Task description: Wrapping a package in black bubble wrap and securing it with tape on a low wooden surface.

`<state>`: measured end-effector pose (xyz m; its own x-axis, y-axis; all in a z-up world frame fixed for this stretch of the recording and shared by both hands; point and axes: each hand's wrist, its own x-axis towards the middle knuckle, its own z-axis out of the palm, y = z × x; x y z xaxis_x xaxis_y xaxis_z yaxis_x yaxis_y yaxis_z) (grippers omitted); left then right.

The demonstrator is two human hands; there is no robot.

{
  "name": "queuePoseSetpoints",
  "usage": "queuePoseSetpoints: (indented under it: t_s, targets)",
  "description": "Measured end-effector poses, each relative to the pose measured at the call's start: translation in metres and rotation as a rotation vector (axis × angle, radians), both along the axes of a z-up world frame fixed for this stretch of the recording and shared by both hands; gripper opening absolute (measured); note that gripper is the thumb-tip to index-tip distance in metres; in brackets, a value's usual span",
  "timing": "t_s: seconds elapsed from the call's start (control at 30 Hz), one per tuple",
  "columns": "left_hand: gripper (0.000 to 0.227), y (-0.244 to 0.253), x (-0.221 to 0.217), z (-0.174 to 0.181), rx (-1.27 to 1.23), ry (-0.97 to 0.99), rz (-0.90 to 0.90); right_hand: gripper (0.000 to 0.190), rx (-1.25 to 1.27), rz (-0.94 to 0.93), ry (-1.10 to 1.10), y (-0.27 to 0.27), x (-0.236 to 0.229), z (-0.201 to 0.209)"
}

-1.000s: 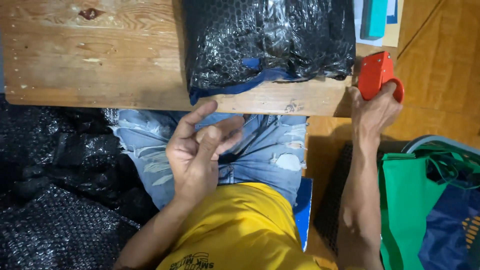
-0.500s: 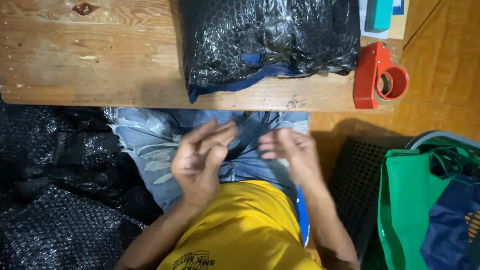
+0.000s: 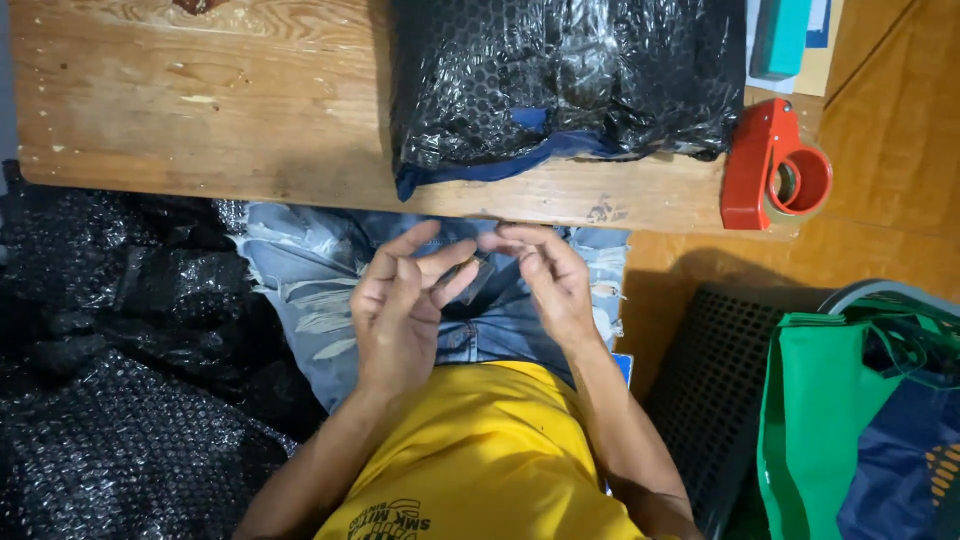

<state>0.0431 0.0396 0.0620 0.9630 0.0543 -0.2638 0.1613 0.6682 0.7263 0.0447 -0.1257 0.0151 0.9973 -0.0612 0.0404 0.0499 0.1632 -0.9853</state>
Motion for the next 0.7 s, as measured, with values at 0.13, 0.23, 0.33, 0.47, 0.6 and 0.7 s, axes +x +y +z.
queuePoseSetpoints:
  t_s: [0.13,0.23,0.33,0.47,0.6,0.7]
  targets:
    - [0.055,0.003,0.008,0.003,-0.076,0.038,-0.018,0.046,0.22,0.266,0.093,-0.012,-0.002,-0.03]
    - [0.055,0.011,0.015,-0.005,-0.028,0.042,0.012,0.038,0.248,0.264,0.188,-0.016,-0.011,-0.044]
    - [0.054,0.02,0.019,-0.018,0.065,0.015,0.029,0.028,0.17,0.165,0.327,-0.014,-0.024,-0.026]
    - [0.058,0.026,0.02,-0.048,0.3,-0.047,0.033,0.026,0.02,0.071,0.479,-0.004,-0.036,0.009]
    - [0.057,0.023,0.017,-0.056,0.515,-0.171,0.052,0.023,-0.067,0.036,0.494,0.003,-0.046,0.025]
    - [0.06,0.025,0.021,-0.052,0.641,-0.237,0.035,0.025,-0.127,-0.02,0.522,0.003,-0.049,0.038]
